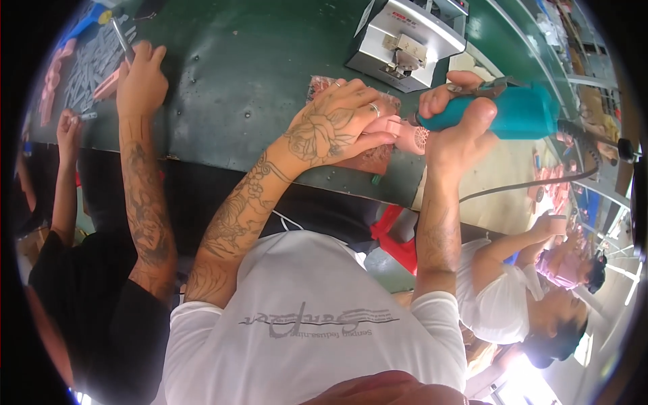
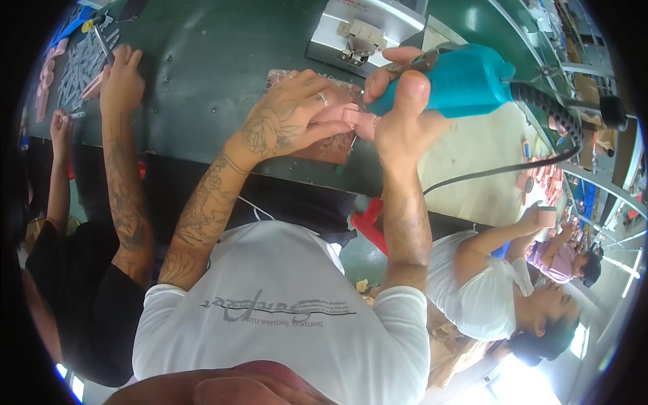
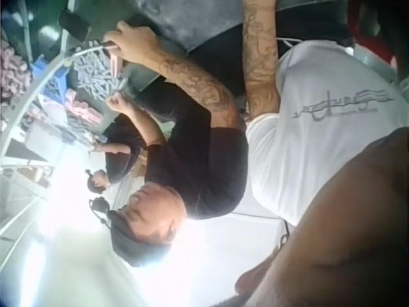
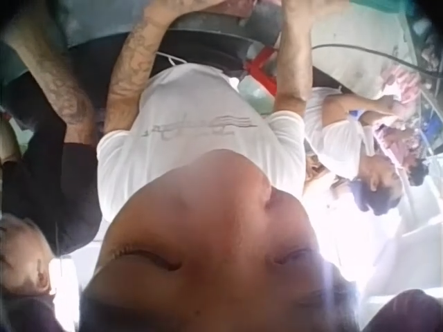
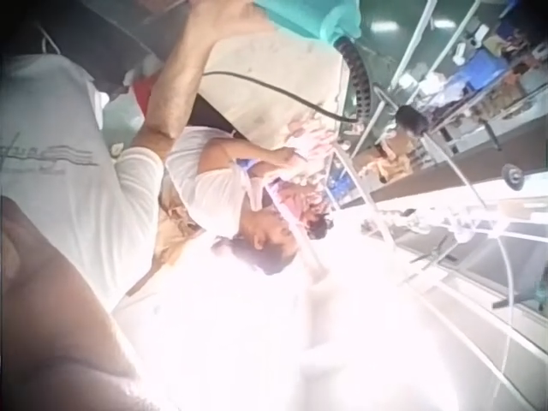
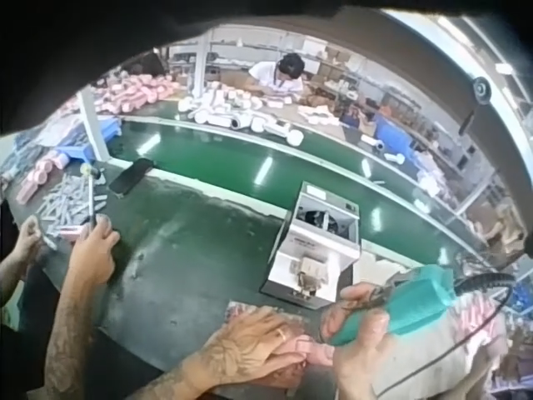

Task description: The person assembles handheld fans by securing plastic housings with screws using an electric screwdriver.

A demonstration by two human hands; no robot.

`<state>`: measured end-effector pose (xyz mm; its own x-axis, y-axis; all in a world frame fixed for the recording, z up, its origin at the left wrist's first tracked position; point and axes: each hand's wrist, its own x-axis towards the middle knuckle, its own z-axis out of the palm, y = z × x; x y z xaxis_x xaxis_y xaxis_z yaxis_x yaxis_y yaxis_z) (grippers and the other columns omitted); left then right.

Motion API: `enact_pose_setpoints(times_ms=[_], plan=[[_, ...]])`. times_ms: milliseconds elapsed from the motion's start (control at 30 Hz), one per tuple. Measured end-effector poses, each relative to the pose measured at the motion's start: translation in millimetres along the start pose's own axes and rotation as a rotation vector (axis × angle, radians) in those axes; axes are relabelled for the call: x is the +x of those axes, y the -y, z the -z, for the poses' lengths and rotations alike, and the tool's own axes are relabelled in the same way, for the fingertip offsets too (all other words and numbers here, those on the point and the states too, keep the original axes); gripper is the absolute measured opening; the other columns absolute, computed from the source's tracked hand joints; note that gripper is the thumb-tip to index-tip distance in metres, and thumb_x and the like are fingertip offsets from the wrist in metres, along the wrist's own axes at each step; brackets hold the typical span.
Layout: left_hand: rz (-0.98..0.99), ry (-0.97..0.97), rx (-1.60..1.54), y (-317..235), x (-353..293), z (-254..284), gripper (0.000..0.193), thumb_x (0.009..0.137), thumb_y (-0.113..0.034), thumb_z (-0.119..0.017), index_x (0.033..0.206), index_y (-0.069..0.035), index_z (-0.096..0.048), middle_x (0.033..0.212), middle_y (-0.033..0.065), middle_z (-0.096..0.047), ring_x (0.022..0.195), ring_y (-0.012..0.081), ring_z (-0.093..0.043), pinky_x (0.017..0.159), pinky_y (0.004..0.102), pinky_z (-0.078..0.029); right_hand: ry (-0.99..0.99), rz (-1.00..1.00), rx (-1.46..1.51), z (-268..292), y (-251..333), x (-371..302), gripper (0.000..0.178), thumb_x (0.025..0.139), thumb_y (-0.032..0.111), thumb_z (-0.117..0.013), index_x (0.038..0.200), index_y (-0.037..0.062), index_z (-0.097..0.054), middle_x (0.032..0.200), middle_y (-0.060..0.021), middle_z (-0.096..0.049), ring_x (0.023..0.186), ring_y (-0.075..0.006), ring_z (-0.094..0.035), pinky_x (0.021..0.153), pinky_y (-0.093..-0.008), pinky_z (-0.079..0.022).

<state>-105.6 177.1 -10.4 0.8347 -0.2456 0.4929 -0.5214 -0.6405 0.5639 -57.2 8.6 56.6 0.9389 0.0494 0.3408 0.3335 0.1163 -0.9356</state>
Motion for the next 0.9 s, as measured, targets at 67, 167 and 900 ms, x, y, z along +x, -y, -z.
enact_pose_setpoints(times_ms=[67, 167, 900], plan=[[0.003, 0.001, 0.023, -2.4, -2.5, -2.0, 0.036, 0.088, -0.039, -0.077, 0.111, -0.012, -0.076, 0.107, 0.0066, -0.067, 0.101, 0.0289, -0.061, 0.089, 0.043, -0.05, 0.004, 0.008, 0.021, 2.5, -2.4, -2.2, 0.067, 0.095, 0.059, -0.067, 0.111, -0.0057, -0.061, 0.071, -0.007, -0.06, 0.063, -0.0175, -0.059, 0.058, -0.0304, -0.048], [0.002, 0.001, 0.016, -1.8, -4.1, -3.4, 0.037, 0.088, -0.039, -0.077, 0.11, -0.01, -0.075, 0.107, 0.0062, -0.067, 0.102, 0.0287, -0.061, 0.089, 0.0429, -0.05, -0.001, 0.002, -0.009, -2.9, -2.7, -6.9, 0.073, 0.093, 0.065, -0.067, 0.109, -0.0067, -0.059, 0.071, -0.0087, -0.057, 0.062, -0.0197, -0.056, 0.059, -0.0338, -0.047], [0.023, 0.123, 0.034, 1.9, -2.9, -3.3, 0.039, 0.091, -0.041, -0.072, 0.113, -0.009, -0.069, 0.118, 0.009, -0.065, 0.111, 0.0295, -0.058, 0.095, 0.0455, -0.048, 0.038, 0.053, -0.095, -7.8, -6.6, 15.7, 0.07, 0.101, 0.061, -0.058, 0.113, -0.0079, -0.058, 0.072, -0.0092, -0.056, 0.063, -0.0221, -0.057, 0.058, -0.0356, -0.048]])
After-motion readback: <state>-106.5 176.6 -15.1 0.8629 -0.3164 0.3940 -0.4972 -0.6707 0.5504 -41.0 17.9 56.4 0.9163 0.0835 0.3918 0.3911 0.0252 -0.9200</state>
